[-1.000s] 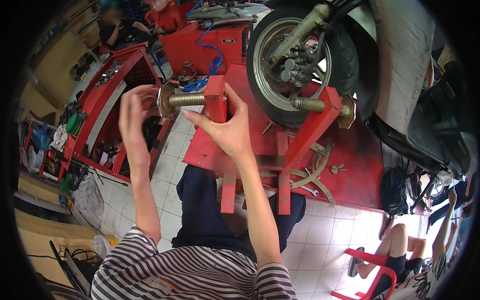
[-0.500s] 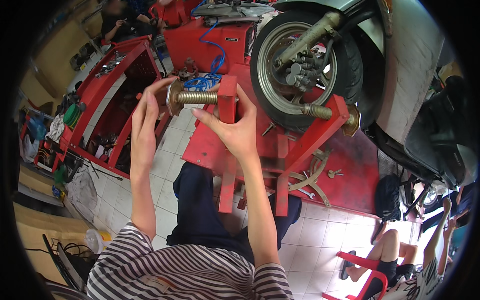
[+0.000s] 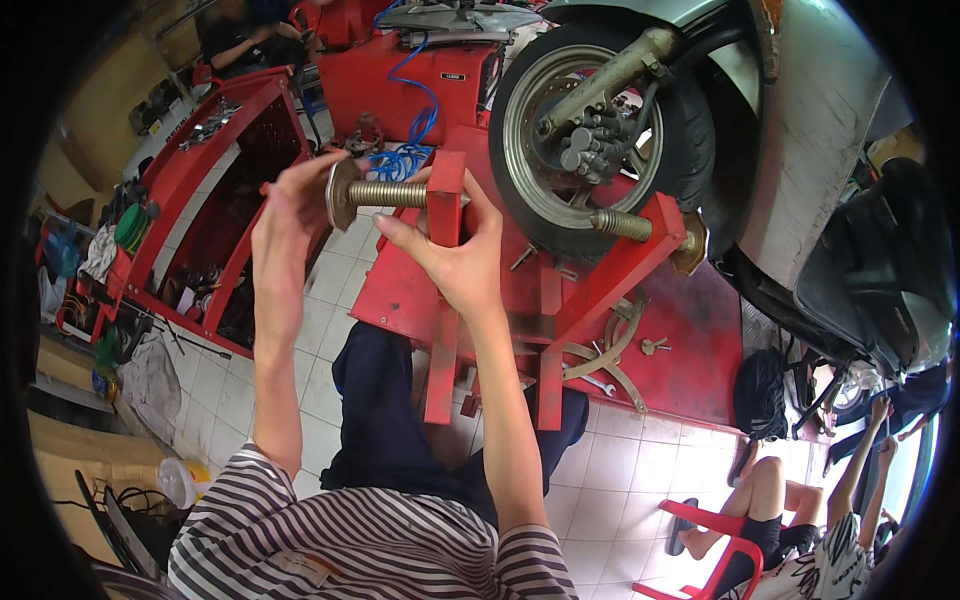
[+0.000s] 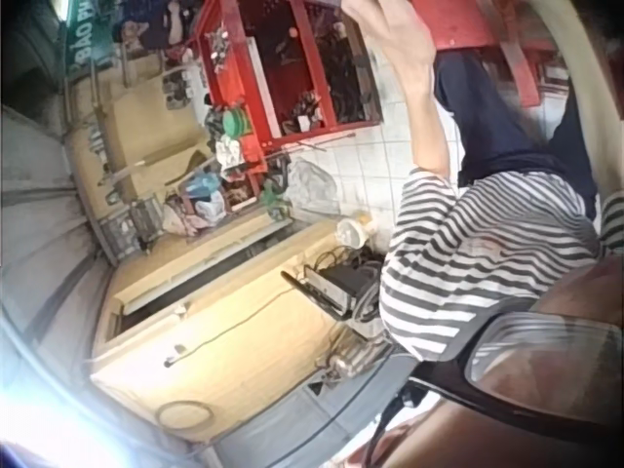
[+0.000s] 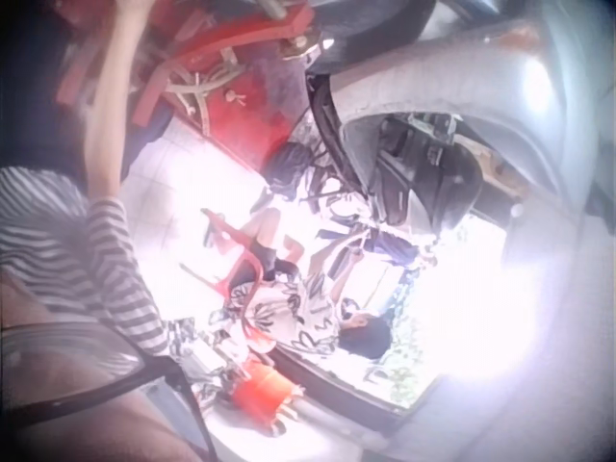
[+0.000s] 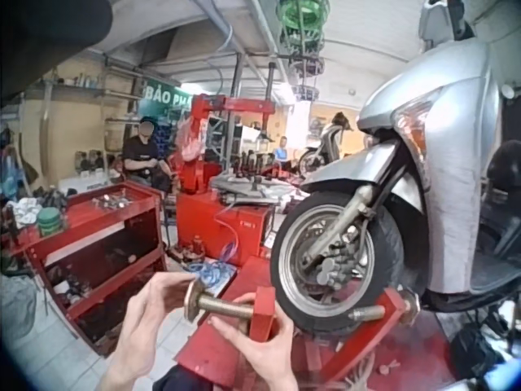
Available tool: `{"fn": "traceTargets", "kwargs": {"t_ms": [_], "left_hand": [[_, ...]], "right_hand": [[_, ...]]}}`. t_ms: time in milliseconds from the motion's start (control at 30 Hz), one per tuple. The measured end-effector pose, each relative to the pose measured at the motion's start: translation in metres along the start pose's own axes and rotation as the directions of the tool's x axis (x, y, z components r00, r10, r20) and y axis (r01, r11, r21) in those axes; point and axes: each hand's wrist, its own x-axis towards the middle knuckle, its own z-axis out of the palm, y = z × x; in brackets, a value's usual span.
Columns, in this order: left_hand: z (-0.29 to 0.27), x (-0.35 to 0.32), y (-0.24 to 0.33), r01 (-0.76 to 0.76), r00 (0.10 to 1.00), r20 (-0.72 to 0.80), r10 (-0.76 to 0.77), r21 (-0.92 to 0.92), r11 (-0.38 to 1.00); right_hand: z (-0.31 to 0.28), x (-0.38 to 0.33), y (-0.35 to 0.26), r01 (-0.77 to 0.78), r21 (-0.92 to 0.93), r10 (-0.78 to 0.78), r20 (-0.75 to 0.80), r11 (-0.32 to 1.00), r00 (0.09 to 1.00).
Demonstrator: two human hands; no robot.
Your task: The person assembles a curved metal bracket onto a red motorcycle stand by inserting a bolt and washer, then tightening it with a wrench.
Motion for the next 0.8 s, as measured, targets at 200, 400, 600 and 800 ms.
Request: {"fn": "traceTargets", "kwargs": {"t_ms": [200, 400, 600, 800], "left_hand": [[-0.015, 0.001, 0.000, -0.344, 0.920, 0.081, 0.383, -0.302, 0.889], [-0.001, 0.001, -0.001, -0.024, 1.000, 0.016, 0.022, 0.154, 0.988], [-0.025, 0.006, -0.016, -0.253, 0.940, 0.138, 0.313, -0.338, 0.907], [-0.008, 0.003, -0.003, -0.018, 0.998, 0.065, 0.003, 0.237, 0.971]], "right_hand": [[0.002, -0.001, 0.001, -0.007, 0.036, 0.007, -0.003, 0.999, 1.000], [0.000, -0.001, 0.002, -0.018, 0.039, 0.019, -0.015, 0.999, 1.000], [0.001, -0.002, -0.003, -0.031, 0.025, 0.031, -0.004, 0.999, 1.000], [0.001, -0.003, -0.001, -0.042, 0.016, 0.042, -0.013, 0.999, 0.999]]}}
